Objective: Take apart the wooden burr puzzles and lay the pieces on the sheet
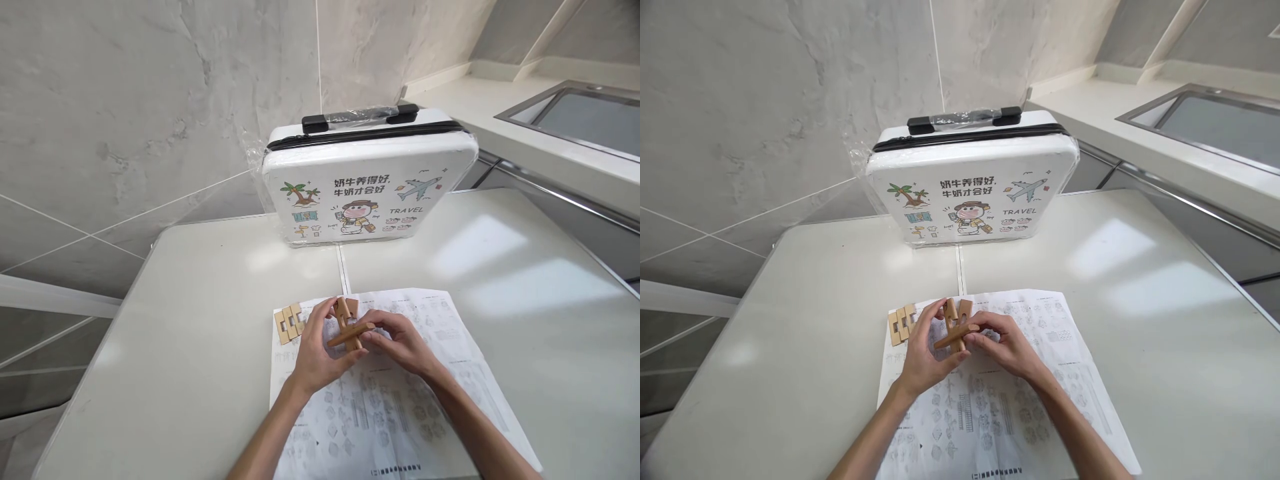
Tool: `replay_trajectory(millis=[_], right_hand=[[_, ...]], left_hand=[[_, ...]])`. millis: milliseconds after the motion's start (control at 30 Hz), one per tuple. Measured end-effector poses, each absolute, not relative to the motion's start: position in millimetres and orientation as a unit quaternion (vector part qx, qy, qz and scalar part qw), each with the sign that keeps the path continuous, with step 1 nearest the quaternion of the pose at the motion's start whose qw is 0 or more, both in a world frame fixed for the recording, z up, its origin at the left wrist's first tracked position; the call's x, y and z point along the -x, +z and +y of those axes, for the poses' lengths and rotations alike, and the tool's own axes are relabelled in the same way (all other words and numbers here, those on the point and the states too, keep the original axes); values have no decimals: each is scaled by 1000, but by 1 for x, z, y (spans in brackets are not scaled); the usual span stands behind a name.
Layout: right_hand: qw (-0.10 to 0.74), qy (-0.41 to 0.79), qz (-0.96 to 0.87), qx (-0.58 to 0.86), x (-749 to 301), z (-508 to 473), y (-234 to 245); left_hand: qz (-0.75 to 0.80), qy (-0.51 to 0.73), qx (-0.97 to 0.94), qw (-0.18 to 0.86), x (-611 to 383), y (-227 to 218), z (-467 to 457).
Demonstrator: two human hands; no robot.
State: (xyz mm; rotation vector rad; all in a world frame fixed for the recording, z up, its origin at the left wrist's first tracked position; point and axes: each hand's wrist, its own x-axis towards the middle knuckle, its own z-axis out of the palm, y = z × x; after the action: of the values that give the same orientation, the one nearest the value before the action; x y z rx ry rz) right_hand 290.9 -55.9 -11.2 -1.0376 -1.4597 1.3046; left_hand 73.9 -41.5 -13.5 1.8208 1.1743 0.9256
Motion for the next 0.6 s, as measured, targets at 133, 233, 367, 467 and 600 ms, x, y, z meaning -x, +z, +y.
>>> replay_trajectory(millis=[133, 233, 367, 467, 600], right_hand=[[443, 549, -586, 398, -292, -56, -7], [447, 563, -576, 389, -292, -57, -3], [450, 570, -573, 381, -292, -56, -1], [445, 570, -576, 381, -293, -56, 0], [434, 570, -580, 389, -294, -57, 1]], left_hand=[[432, 375, -725, 384, -74, -13, -40], [414, 370, -736, 389, -74, -11, -41], [412, 356, -734, 406, -75, -9, -43], [406, 357, -730, 417, -76, -9, -45], [400, 356, -735, 415, -77, -11, -46]])
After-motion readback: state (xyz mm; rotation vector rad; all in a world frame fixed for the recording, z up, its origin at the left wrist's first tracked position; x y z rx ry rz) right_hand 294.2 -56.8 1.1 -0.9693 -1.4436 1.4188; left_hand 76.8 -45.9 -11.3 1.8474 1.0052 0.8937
